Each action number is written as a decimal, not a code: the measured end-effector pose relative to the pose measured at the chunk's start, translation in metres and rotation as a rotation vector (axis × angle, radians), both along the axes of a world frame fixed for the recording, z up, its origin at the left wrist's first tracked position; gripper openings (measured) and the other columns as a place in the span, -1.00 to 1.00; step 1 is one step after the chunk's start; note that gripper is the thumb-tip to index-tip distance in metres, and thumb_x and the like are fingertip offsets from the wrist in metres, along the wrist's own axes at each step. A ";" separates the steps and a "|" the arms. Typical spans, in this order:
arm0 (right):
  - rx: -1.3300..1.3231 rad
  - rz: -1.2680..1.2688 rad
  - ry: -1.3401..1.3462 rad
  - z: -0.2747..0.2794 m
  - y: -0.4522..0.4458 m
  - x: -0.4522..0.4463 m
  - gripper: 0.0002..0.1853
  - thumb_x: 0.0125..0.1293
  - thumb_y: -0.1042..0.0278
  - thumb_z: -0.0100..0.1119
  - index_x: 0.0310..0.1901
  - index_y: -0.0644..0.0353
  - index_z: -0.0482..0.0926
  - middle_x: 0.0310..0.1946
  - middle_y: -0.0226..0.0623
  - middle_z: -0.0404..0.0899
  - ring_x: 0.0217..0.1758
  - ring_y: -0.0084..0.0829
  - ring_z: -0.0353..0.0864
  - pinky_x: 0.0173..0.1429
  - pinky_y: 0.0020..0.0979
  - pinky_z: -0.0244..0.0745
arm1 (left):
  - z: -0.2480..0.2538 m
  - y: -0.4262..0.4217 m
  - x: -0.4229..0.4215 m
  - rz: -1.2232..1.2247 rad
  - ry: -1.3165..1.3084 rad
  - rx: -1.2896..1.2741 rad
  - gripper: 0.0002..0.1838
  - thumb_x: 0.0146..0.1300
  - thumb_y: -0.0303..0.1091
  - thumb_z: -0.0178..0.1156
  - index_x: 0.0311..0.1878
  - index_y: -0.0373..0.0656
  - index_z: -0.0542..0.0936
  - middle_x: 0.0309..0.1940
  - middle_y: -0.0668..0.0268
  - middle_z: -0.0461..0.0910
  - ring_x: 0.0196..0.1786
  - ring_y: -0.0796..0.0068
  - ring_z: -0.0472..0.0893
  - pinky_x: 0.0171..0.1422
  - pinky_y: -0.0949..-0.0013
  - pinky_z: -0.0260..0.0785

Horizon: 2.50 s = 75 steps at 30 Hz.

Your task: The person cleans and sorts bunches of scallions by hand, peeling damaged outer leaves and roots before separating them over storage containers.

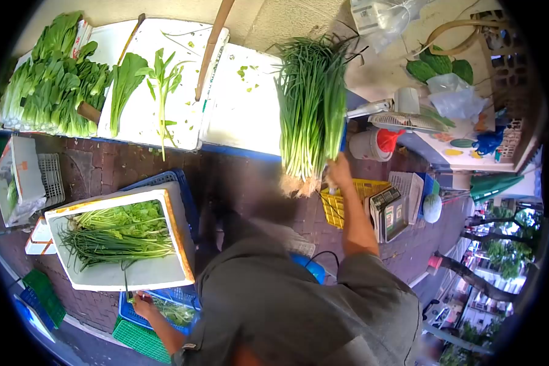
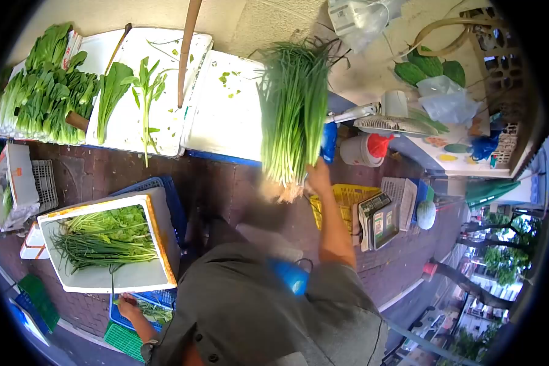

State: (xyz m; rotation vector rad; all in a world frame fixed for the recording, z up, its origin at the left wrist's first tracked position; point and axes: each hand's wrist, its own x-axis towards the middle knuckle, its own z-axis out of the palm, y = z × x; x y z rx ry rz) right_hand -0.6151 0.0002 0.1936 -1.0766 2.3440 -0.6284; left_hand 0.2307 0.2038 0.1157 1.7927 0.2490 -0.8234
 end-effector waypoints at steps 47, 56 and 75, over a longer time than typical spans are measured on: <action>0.476 1.308 0.469 -0.297 -0.040 0.662 -0.72 0.26 0.28 0.15 -0.04 0.21 0.56 -0.16 0.13 0.67 -0.06 0.12 0.66 0.06 0.00 0.55 | -0.014 0.311 0.051 0.086 0.209 0.482 -0.48 0.38 -0.14 0.21 0.28 -0.24 0.45 -0.16 0.30 0.62 -0.31 0.51 0.64 -0.35 0.49 0.41; 0.363 1.117 0.081 -0.234 0.002 0.688 -0.73 0.26 0.22 0.21 -0.19 0.28 0.56 -0.36 0.12 0.64 -0.30 0.15 0.62 -0.19 0.04 0.48 | -0.034 0.260 0.015 0.141 0.365 0.414 -0.46 0.32 -0.17 0.21 0.29 -0.25 0.45 -0.13 0.26 0.63 -0.33 0.44 0.68 -0.24 0.42 0.49; 0.563 0.753 -0.720 -0.111 0.040 0.705 -0.88 0.38 0.49 0.16 -0.30 0.25 0.42 -0.53 -0.33 0.51 -0.53 -0.53 0.47 -0.34 -0.44 0.49 | 0.021 -0.012 0.004 -0.229 0.138 -0.241 -0.60 0.38 -0.34 0.25 0.17 -0.40 0.53 -0.12 0.19 0.66 -0.12 0.45 0.65 0.01 0.39 0.54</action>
